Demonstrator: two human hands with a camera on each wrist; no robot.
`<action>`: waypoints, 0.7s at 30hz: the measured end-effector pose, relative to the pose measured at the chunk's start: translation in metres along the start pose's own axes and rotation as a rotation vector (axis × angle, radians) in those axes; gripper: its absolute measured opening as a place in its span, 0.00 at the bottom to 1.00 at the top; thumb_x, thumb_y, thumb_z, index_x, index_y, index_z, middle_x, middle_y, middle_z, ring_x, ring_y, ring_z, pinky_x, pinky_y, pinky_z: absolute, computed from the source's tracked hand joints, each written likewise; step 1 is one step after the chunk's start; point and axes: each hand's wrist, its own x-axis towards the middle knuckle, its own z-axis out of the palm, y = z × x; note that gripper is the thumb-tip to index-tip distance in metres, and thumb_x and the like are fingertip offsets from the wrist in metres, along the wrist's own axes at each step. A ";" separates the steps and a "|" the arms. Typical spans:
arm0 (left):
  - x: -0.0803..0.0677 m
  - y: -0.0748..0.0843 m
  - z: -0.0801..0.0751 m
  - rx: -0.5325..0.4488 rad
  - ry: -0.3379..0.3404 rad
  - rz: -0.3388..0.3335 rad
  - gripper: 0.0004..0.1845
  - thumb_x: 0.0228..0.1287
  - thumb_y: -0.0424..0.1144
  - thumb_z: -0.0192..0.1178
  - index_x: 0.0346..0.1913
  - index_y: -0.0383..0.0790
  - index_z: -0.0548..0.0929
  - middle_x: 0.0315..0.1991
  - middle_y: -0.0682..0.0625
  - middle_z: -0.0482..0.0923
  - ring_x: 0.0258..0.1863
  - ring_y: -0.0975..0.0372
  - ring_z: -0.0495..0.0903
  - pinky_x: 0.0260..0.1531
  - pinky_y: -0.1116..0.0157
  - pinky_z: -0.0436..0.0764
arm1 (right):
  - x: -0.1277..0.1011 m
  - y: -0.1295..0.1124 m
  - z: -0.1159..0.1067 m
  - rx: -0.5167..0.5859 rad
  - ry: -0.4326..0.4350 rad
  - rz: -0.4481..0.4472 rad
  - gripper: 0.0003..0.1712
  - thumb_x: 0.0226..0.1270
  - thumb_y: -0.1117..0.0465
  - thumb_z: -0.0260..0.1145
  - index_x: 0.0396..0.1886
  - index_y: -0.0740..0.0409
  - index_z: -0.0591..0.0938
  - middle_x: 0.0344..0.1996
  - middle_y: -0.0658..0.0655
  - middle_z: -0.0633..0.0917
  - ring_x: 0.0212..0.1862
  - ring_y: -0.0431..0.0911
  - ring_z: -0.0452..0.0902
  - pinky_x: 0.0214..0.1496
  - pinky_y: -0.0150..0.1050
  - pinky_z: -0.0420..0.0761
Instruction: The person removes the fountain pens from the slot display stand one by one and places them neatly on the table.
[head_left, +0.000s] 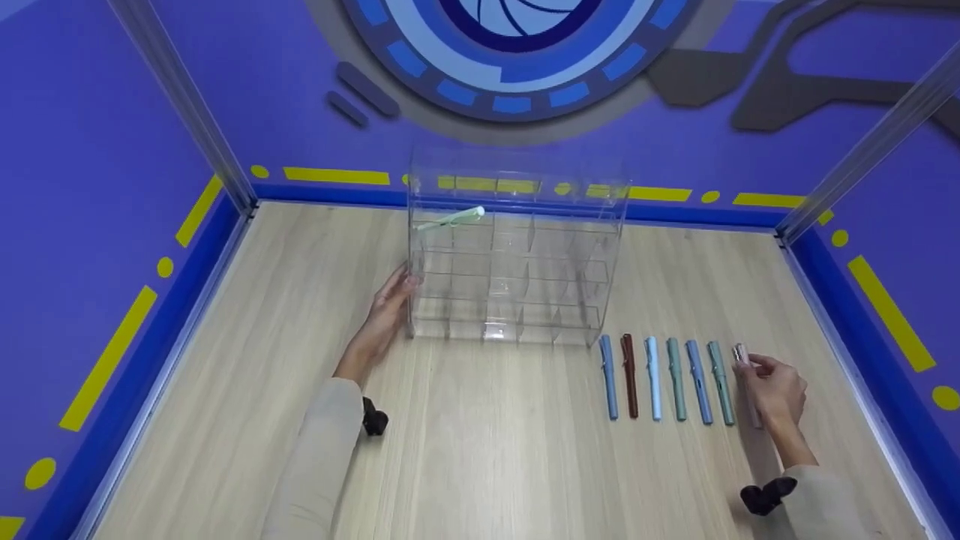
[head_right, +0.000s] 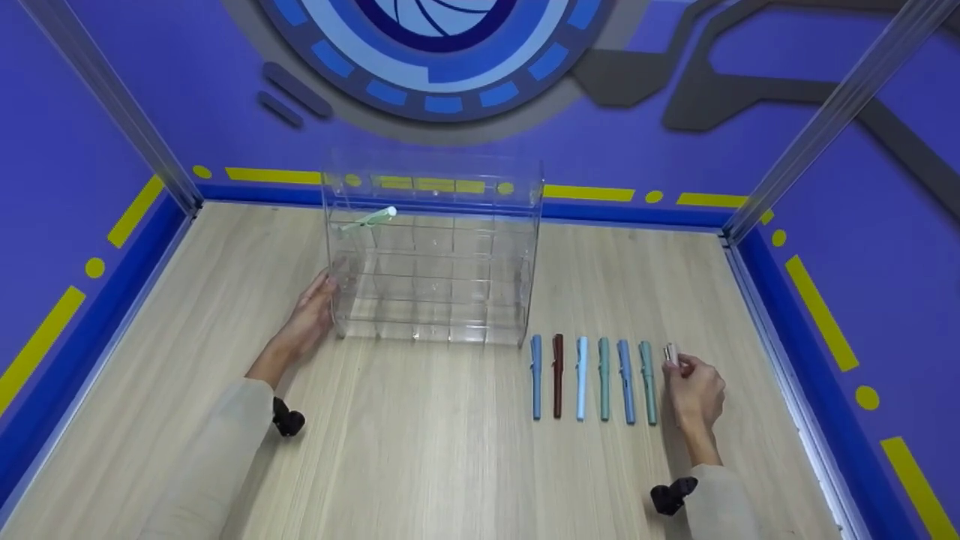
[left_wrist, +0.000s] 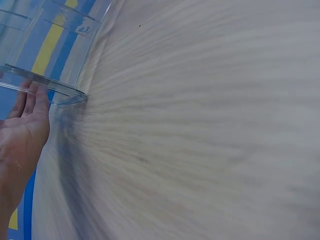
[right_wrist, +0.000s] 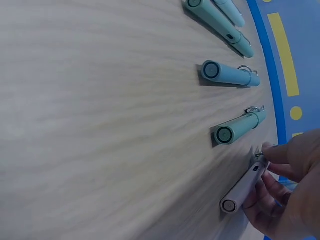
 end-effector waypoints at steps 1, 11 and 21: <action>0.000 0.000 0.000 -0.001 0.002 0.000 0.35 0.81 0.53 0.50 0.83 0.50 0.51 0.81 0.44 0.57 0.83 0.52 0.50 0.82 0.51 0.50 | 0.000 0.000 0.000 -0.008 -0.003 -0.007 0.23 0.73 0.57 0.66 0.58 0.71 0.82 0.44 0.73 0.86 0.31 0.43 0.75 0.30 0.30 0.67; -0.001 0.002 0.001 0.008 0.004 0.000 0.37 0.79 0.56 0.51 0.83 0.51 0.52 0.80 0.45 0.58 0.83 0.53 0.51 0.82 0.52 0.51 | 0.005 -0.004 0.005 -0.058 -0.009 -0.038 0.21 0.74 0.59 0.65 0.57 0.71 0.82 0.42 0.72 0.86 0.33 0.49 0.77 0.31 0.35 0.68; -0.001 0.000 0.001 -0.001 -0.013 0.003 0.34 0.82 0.52 0.48 0.83 0.52 0.51 0.83 0.47 0.48 0.83 0.52 0.50 0.82 0.52 0.53 | 0.003 0.000 -0.004 -0.007 0.015 0.012 0.27 0.77 0.49 0.59 0.60 0.68 0.81 0.49 0.74 0.85 0.36 0.52 0.83 0.29 0.33 0.71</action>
